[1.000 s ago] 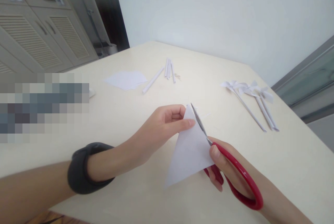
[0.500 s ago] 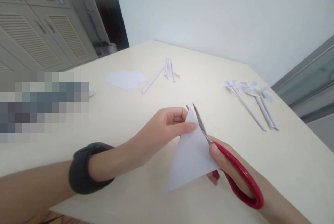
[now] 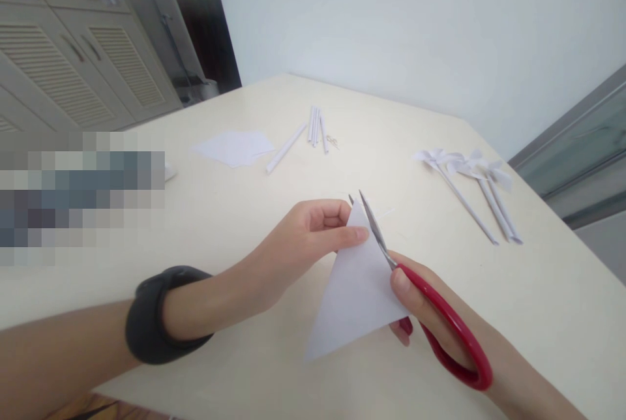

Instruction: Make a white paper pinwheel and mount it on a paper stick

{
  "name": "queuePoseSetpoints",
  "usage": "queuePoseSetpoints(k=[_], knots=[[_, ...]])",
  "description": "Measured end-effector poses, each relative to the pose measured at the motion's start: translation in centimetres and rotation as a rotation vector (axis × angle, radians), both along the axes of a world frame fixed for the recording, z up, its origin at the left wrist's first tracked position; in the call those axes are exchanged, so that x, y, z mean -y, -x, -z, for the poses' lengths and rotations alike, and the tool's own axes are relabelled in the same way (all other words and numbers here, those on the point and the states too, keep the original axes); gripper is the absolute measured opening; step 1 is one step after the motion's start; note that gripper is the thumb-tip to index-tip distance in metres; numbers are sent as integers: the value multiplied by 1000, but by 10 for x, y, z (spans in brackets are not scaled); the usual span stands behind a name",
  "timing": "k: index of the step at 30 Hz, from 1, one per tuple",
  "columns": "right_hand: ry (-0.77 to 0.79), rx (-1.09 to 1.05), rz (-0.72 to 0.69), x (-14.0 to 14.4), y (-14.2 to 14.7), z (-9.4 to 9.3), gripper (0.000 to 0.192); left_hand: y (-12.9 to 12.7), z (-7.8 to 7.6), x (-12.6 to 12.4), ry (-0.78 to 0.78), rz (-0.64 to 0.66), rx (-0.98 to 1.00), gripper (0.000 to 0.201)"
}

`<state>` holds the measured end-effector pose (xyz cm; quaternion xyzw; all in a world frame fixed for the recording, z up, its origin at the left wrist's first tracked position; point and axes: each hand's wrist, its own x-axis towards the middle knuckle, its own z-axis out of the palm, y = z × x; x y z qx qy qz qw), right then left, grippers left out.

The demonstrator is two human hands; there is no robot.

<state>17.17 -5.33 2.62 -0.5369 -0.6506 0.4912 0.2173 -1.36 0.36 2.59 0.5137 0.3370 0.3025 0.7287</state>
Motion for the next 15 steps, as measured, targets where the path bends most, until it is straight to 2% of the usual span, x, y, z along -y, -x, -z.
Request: queuePoseSetpoints(k=[9, 15], knots=[[-26, 15, 6, -1, 0, -3, 43, 0, 0, 0, 6, -11, -11, 20], [12, -1, -11, -1, 1, 1, 47, -1, 0, 0, -16, -30, -29, 19]])
